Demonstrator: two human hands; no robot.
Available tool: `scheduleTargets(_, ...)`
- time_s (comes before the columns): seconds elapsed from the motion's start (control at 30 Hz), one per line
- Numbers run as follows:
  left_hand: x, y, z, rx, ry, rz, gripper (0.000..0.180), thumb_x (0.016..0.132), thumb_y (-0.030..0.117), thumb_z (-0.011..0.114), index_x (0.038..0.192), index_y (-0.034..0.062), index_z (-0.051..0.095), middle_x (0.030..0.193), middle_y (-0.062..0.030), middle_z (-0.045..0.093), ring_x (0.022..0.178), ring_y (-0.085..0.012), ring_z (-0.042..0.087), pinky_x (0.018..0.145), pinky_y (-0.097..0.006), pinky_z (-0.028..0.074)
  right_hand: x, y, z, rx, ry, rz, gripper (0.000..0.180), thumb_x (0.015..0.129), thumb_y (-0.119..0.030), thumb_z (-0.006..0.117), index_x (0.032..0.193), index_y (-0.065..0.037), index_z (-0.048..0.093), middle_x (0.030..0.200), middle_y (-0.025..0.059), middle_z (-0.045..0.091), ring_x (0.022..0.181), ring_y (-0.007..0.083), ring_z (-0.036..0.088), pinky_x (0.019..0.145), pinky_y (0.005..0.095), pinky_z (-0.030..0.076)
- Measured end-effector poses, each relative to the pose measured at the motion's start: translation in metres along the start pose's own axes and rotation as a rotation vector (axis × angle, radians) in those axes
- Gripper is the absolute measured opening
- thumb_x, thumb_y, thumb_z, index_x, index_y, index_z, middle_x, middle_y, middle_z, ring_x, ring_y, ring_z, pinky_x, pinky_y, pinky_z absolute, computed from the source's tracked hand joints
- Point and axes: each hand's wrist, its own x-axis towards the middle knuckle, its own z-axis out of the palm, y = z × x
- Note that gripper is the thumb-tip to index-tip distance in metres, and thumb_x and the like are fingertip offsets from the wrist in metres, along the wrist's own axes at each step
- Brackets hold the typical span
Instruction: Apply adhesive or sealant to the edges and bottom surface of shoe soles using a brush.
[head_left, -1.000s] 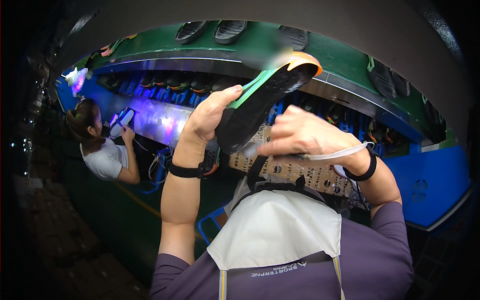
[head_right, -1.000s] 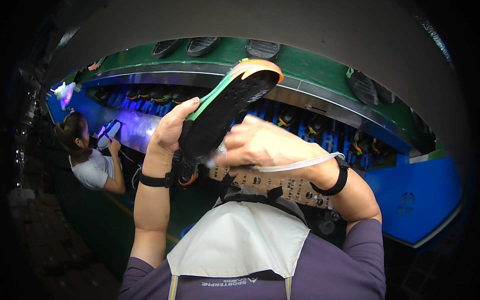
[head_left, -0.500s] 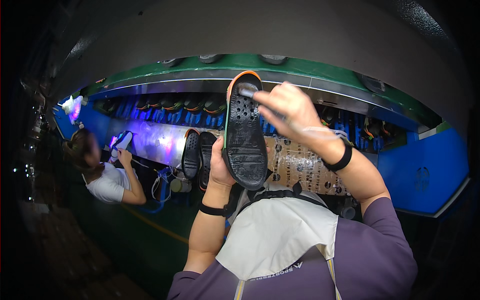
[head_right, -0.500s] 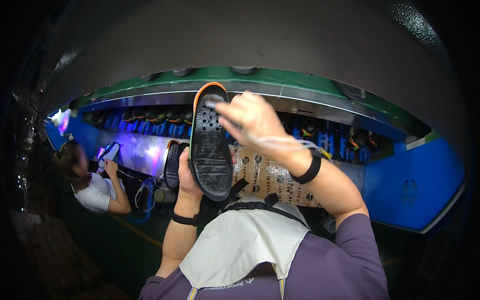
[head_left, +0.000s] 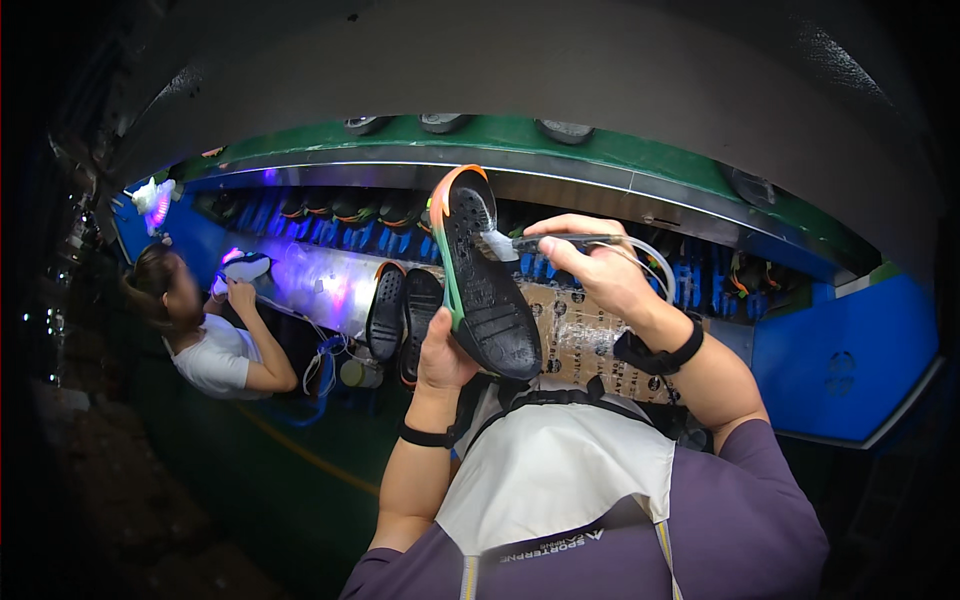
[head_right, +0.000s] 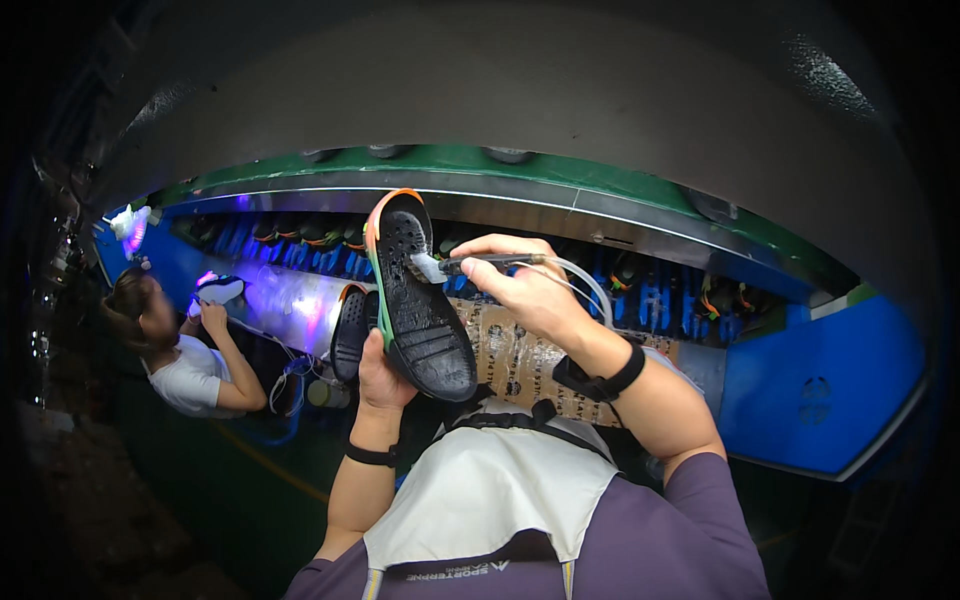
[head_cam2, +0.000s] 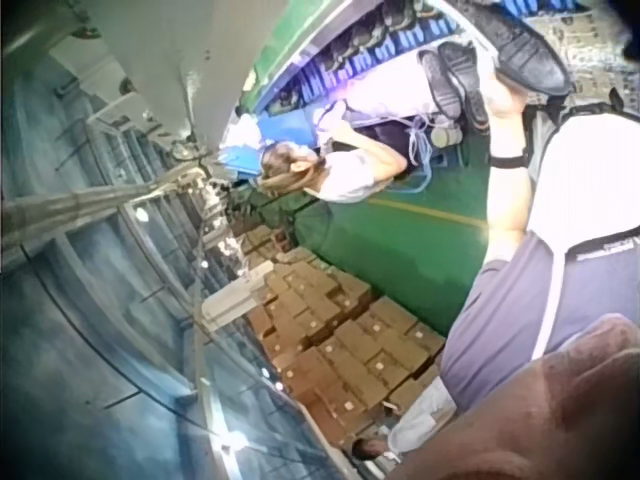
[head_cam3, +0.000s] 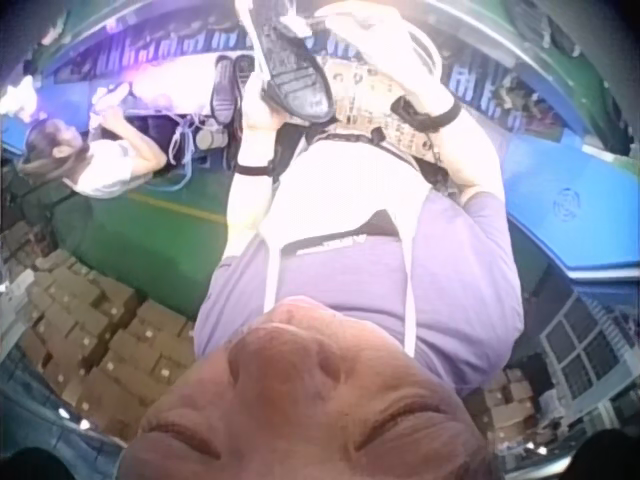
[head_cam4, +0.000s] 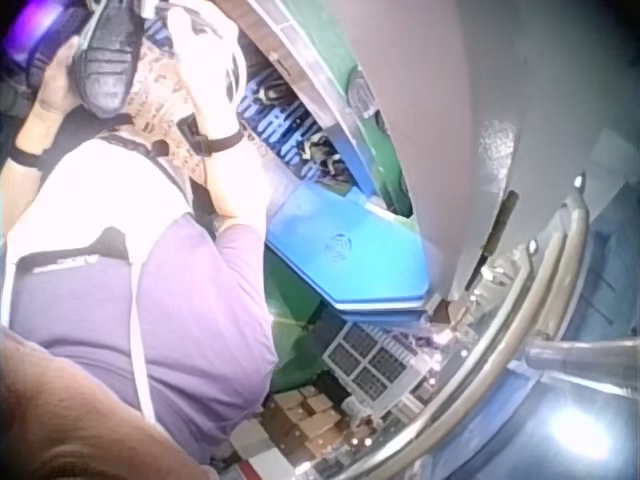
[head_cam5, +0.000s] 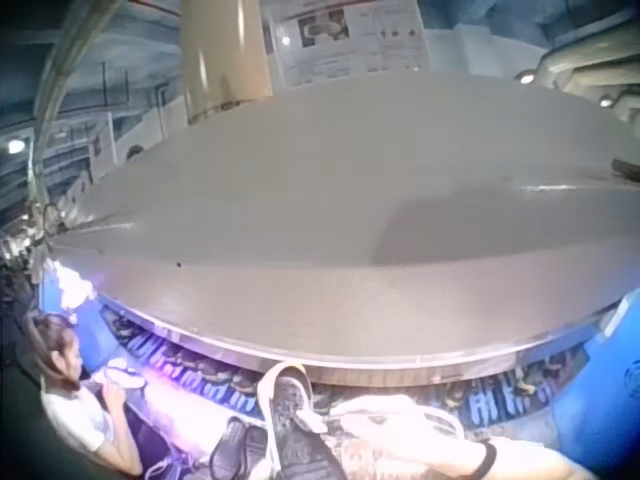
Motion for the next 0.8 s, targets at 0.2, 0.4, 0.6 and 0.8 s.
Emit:
scheduleTargets(0.2, -0.003, -0.001, 0.012, 0.142, 0.032, 0.144, 0.093, 0.091, 0.050, 0.077, 0.159, 0.0060, 0.032, 0.145, -0.0093, 0.055, 0.134, -0.0245, 0.055, 0.115, -0.042, 0.046, -0.001, 0.013, 0.015, -0.331, 0.103, -0.143, 0.023, 0.093, -0.016, 0.072, 0.113, -0.005, 0.077, 0.097, 0.0097, 0.074, 0.090, 0.0174, 0.066, 0.082, 0.0316, 0.053)
scheduleTargets(0.4, -0.007, 0.004, 0.002, 0.123, 0.056, 0.191, 0.091, 0.090, 0.054, 0.076, 0.156, 0.0065, 0.035, 0.141, -0.0091, 0.057, 0.129, -0.0247, 0.059, 0.113, -0.042, 0.048, -0.008, 0.028, 0.017, -0.244, -0.030, -0.149, 0.025, 0.093, -0.017, 0.070, 0.113, -0.005, 0.077, 0.101, 0.0096, 0.074, 0.089, 0.0171, 0.065, 0.082, 0.0317, 0.052)
scheduleTargets(0.6, -0.011, 0.008, -0.006, 0.106, 0.064, 0.256, 0.088, 0.091, 0.058, 0.073, 0.154, 0.0054, 0.039, 0.141, -0.0104, 0.060, 0.128, -0.0252, 0.061, 0.113, -0.044, 0.048, -0.015, 0.025, 0.025, -0.338, -0.133, -0.122, 0.024, 0.092, -0.020, 0.070, 0.110, -0.006, 0.078, 0.098, 0.0104, 0.074, 0.085, 0.0193, 0.065, 0.079, 0.0330, 0.052)
scheduleTargets(0.8, -0.006, 0.015, -0.004, 0.160, 0.081, 0.322, 0.088, 0.092, 0.052, 0.075, 0.156, 0.0074, 0.036, 0.137, -0.0090, 0.059, 0.126, -0.0248, 0.061, 0.112, -0.044, 0.049, -0.022, 0.026, 0.027, -0.262, -0.197, -0.039, 0.025, 0.090, -0.019, 0.070, 0.110, -0.007, 0.077, 0.093, 0.0110, 0.072, 0.086, 0.0223, 0.064, 0.080, 0.0363, 0.052)
